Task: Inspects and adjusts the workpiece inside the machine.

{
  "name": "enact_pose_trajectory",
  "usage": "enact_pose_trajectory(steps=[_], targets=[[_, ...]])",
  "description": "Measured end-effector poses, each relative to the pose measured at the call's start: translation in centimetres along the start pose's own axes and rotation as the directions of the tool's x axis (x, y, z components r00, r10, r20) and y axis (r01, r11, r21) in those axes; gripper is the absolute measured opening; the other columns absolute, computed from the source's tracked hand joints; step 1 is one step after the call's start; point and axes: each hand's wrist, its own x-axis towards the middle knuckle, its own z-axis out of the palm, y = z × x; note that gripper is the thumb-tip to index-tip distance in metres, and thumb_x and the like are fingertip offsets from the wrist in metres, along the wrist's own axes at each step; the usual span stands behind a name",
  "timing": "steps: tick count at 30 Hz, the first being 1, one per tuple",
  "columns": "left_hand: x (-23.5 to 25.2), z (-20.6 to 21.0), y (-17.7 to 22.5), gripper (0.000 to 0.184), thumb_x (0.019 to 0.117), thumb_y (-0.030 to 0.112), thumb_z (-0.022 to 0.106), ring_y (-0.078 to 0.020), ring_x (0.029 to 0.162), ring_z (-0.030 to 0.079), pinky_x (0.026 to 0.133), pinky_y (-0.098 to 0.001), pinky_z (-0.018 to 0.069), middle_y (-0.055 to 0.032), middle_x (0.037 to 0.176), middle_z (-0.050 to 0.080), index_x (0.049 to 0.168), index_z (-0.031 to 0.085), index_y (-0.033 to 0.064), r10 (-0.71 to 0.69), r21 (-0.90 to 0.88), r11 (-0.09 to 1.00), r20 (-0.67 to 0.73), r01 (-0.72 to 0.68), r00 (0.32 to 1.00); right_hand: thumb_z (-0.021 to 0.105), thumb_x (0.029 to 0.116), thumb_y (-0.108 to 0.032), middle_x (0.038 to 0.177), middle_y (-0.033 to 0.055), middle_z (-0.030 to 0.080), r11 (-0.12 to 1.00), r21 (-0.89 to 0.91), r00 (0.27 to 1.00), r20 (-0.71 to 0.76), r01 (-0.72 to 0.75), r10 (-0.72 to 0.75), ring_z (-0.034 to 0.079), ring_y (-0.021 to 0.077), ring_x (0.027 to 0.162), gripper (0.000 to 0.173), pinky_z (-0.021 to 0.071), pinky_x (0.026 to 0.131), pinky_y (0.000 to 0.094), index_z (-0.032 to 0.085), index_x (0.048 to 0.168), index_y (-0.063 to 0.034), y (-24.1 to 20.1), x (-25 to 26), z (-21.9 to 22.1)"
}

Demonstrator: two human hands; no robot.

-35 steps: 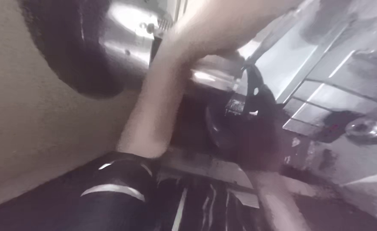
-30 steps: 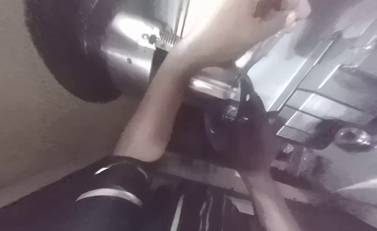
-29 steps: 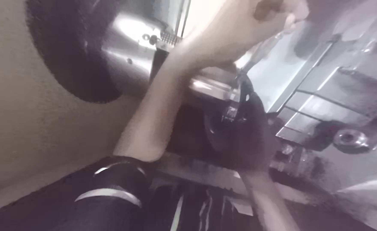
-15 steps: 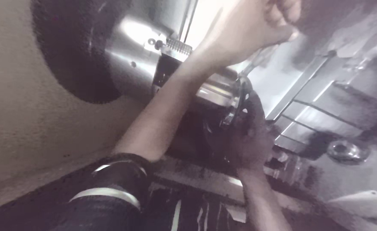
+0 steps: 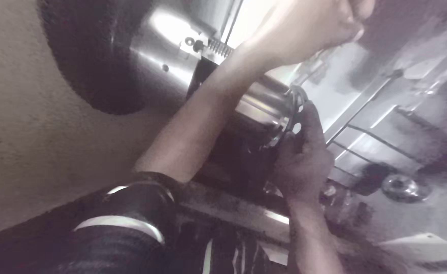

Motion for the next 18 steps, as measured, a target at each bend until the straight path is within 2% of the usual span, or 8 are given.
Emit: enact_pose_trajectory(steps=[2, 6, 8, 11, 13, 15, 18], targets=[[-0.1, 0.0, -0.3, 0.015, 0.0930, 0.029, 0.074, 0.0026, 0.076, 0.064, 0.071, -0.0198, 0.0536, 0.0100, 0.084, 0.070, 0.103, 0.075, 0.0174, 0.037, -0.029, 0.999, -0.019, -0.038, 0.999, 0.053, 0.1017, -0.023, 0.078, 0.0128, 0.071, 0.999, -0.010, 1.000, -0.006, -0.030, 0.030, 0.066, 0.0318, 0.061, 0.053, 0.0500, 0.054, 0.0549, 0.047, 0.155, -0.0220, -0.2, 0.1, -0.1], [0.1, -0.1, -0.5, 0.016, 0.0910, 0.020, 0.076, 0.0006, 0.076, 0.067, 0.072, -0.0192, 0.0577, 0.0062, 0.086, 0.072, 0.105, 0.073, 0.0119, 0.054, -0.164, 0.985, -0.026, -0.058, 0.998, 0.050, 0.1022, -0.027, 0.071, 0.0106, 0.068, 0.999, -0.034, 0.999, -0.045, 0.017, -0.018, 0.062, 0.0305, 0.055, 0.054, 0.0488, 0.050, 0.0530, 0.046, 0.156, -0.0217, -0.2, 0.0, 0.1], [0.0, -0.1, -0.3, 0.019, 0.0913, 0.023, 0.077, 0.0004, 0.081, 0.069, 0.078, -0.0197, 0.0585, 0.0063, 0.089, 0.073, 0.107, 0.072, 0.0129, 0.025, -0.137, 0.990, -0.017, -0.027, 1.000, 0.052, 0.1015, -0.025, 0.069, 0.0098, 0.066, 0.999, -0.026, 0.997, -0.066, 0.028, -0.030, 0.060, 0.0289, 0.053, 0.055, 0.0475, 0.049, 0.0515, 0.046, 0.156, -0.0206, -0.2, -0.1, 0.3], [0.2, 0.2, -0.4, 0.025, 0.0861, 0.032, 0.082, 0.0003, 0.079, 0.066, 0.075, -0.0195, 0.0551, 0.0073, 0.085, 0.070, 0.102, 0.072, 0.0148, 0.045, -0.059, 0.997, -0.063, -0.048, 0.997, 0.054, 0.1014, -0.024, 0.069, 0.0091, 0.067, 0.999, -0.010, 0.992, -0.114, 0.054, -0.055, 0.061, 0.0271, 0.053, 0.052, 0.0490, 0.050, 0.0498, 0.050, 0.153, -0.0169, 0.0, -0.5, 0.7], [0.4, 0.2, -0.5, 0.029, 0.0845, 0.035, 0.084, 0.0011, 0.077, 0.065, 0.074, -0.0191, 0.0546, 0.0088, 0.083, 0.070, 0.102, 0.072, 0.0157, 0.061, -0.038, 0.997, -0.072, -0.064, 0.995, 0.053, 0.1016, -0.022, 0.068, 0.0077, 0.067, 0.996, -0.012, 0.985, -0.149, 0.088, -0.089, 0.060, 0.0240, 0.052, 0.051, 0.0486, 0.049, 0.0464, 0.052, 0.151, -0.0135, 0.1, -0.5, 1.0], [0.4, 0.3, -0.4, 0.029, 0.0839, 0.035, 0.084, 0.0013, 0.076, 0.066, 0.074, -0.0195, 0.0557, 0.0092, 0.083, 0.070, 0.103, 0.072, 0.0164, 0.044, -0.033, 0.998, -0.081, -0.047, 0.996, 0.051, 0.1028, -0.023, 0.067, 0.0065, 0.065, 0.995, -0.016, 0.986, -0.137, 0.095, -0.097, 0.058, 0.0230, 0.050, 0.051, 0.0468, 0.047, 0.0459, 0.049, 0.153, -0.0151, 0.2, -0.4, 1.0], [0.7, 0.4, -0.5, 0.029, 0.0826, 0.034, 0.085, -0.0004, 0.076, 0.066, 0.073, -0.0209, 0.0567, 0.0076, 0.083, 0.070, 0.101, 0.072, 0.0153, 0.034, -0.033, 0.999, -0.109, -0.038, 0.993, 0.051, 0.1023, -0.023, 0.070, 0.0086, 0.067, 0.997, -0.031, 0.992, -0.101, 0.069, -0.072, 0.060, 0.0266, 0.052, 0.054, 0.0476, 0.048, 0.0497, 0.045, 0.156, -0.0195, -0.1, 0.0, 0.8]])
